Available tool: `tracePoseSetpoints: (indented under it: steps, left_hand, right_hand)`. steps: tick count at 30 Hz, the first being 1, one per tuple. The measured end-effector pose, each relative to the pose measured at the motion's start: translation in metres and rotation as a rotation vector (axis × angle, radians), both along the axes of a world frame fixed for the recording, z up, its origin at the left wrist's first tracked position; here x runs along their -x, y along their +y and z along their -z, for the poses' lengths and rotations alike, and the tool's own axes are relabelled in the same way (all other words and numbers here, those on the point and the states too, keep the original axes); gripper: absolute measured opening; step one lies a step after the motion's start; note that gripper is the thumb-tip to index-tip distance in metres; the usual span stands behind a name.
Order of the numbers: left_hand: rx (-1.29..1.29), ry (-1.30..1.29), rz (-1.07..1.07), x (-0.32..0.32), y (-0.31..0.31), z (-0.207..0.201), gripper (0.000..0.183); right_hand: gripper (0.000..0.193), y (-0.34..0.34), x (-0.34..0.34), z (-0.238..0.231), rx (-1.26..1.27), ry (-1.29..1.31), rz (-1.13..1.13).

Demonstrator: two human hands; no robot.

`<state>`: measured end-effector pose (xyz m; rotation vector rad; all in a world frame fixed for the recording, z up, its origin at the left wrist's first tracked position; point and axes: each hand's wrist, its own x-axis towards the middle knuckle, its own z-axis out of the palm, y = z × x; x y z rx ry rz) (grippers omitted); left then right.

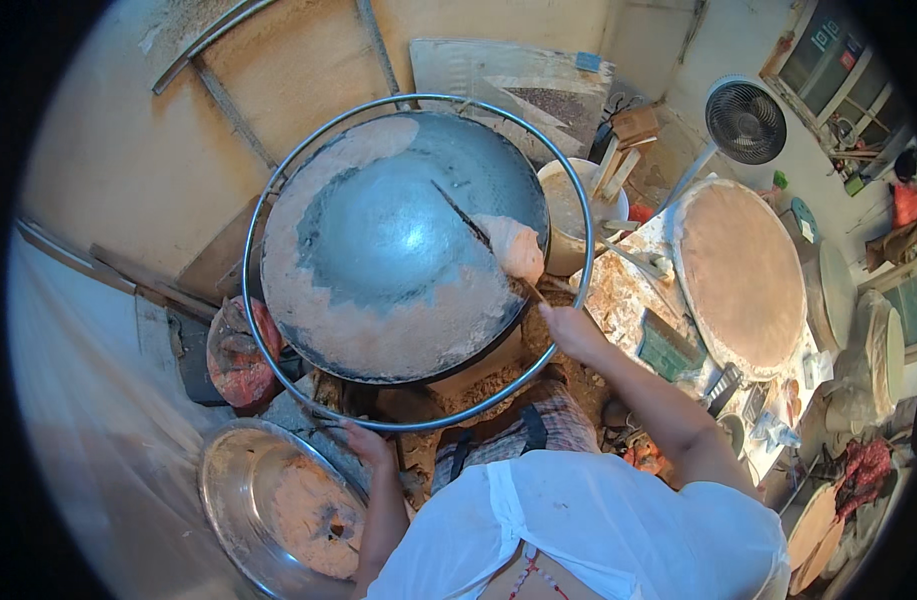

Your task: The person scoops batter from a metal bowl and spreads it in a circular motion on a large inverted wok-like pan. They use a wooden stick to smooth the batter, then lift the cooked crepe and place it on a nearby surface. The process is repeated with additional batter.

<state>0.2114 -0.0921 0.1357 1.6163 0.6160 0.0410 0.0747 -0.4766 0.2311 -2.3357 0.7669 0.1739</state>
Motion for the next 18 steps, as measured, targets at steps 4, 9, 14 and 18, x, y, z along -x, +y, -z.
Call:
tracePoseSetpoints:
  steps: [4,9,14,18]
  left_hand:
    - [0.038,0.104,-0.024,-0.002,-0.031,0.003,0.03]
    - [-0.301,-0.094,0.068,-0.045,0.023,0.033,0.03]
    - [-0.344,-0.18,0.032,-0.05,0.06,0.027,0.054]
    - [-0.196,-0.135,-0.024,-0.014,0.047,0.038,0.054]
  right_hand:
    - [0.057,0.057,0.046,-0.002,-0.045,-0.026,-0.201]
    - [0.062,-0.017,-0.002,-0.002,-0.043,0.115,0.028]
    - [0.061,0.048,0.033,0.002,-0.134,0.013,-0.228]
    - [0.058,-0.013,0.022,0.001,0.152,-0.024,-0.149]
